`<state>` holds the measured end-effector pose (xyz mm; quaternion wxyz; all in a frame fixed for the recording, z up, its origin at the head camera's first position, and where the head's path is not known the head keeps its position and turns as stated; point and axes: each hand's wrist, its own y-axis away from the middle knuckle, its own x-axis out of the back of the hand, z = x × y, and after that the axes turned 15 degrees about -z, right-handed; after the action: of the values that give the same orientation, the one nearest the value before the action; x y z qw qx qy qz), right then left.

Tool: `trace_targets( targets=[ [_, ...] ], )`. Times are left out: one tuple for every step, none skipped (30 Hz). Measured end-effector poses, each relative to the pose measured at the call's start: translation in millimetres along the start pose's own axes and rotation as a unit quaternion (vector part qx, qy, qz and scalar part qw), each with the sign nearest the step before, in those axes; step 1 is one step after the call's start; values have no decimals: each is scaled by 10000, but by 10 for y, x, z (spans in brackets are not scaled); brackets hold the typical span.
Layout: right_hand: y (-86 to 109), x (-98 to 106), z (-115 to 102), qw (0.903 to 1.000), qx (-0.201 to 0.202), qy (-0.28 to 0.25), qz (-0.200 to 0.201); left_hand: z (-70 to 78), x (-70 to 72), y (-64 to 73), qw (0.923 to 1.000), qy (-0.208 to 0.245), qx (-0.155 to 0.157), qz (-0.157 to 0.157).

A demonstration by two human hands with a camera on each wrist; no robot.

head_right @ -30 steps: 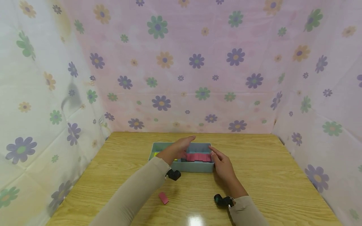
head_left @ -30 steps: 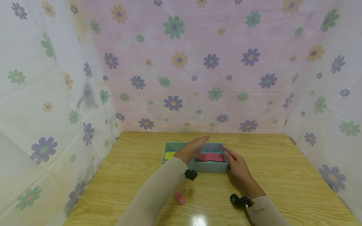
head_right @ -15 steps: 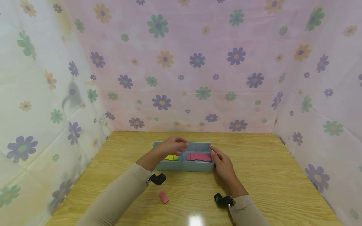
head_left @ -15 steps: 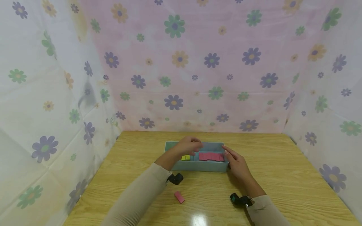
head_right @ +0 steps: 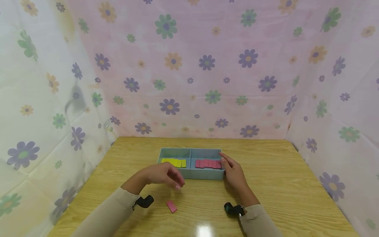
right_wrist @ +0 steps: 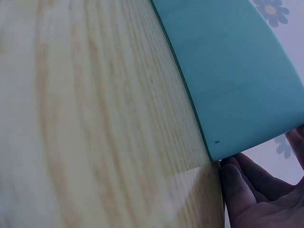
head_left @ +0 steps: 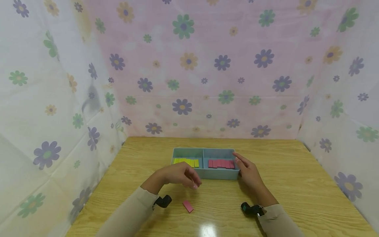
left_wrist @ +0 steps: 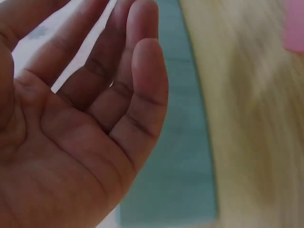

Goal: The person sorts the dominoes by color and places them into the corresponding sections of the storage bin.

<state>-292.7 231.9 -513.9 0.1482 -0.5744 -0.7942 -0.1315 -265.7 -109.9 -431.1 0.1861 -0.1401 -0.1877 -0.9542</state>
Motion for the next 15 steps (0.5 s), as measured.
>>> trace_targets(
  targets=[
    [1, -3, -2, 10000, -9, -23, 1, -34, -10, 20, 10000, 53, -33, -71],
    [2, -2, 0, 10000, -3, -39, -16, -66, -18, 39, 9999, 67, -58, -130],
    [5, -4, 0, 10000, -1, -68, -18, -97, -26, 58, 9997, 88, -92, -192],
    [9, -5, -1, 10000, 7, -71, -35, -126, -34, 75, 9995, 117, -139, -258],
    [11, -6, 2, 9999, 0, -93, -39, -154, -41, 90, 9993, 119, -179, -310],
    [14, -7, 2, 9999, 4, -116, -53, -182, -49, 103, 9991, 128, -206, -359],
    [16, -8, 1, 9999, -2, -130, -48, -207, -59, 114, 9989, 123, -231, -398],
    [17, -7, 2, 9999, -1, -145, -54, -229, -68, 123, 9987, 85, -243, -439],
    [17, -7, 0, 9999, -5, -159, -57, -250, -79, 130, 9985, 93, -254, -475],
    [17, -4, 0, 9998, -10, -162, -74, -269, -91, 134, 9983, 90, -267, -503],
    [16, -2, 0, 9998, -5, -190, -84, -285, -104, 137, 9982, 73, -275, -520],
    [14, 0, -2, 9997, -7, -227, -78, -298, -118, 138, 9981, 71, -278, -548],
    [12, 3, -3, 9997, -11, -246, -83, -309, -133, 139, 9980, 49, -273, -561],
    [10, 6, -2, 9996, -13, -271, -97, -317, -148, 141, 9980, 48, -252, -576],
    [8, 8, 0, 9995, -9, -302, -118, -325, -164, 146, 9980, 59, -236, -584]
  ],
)
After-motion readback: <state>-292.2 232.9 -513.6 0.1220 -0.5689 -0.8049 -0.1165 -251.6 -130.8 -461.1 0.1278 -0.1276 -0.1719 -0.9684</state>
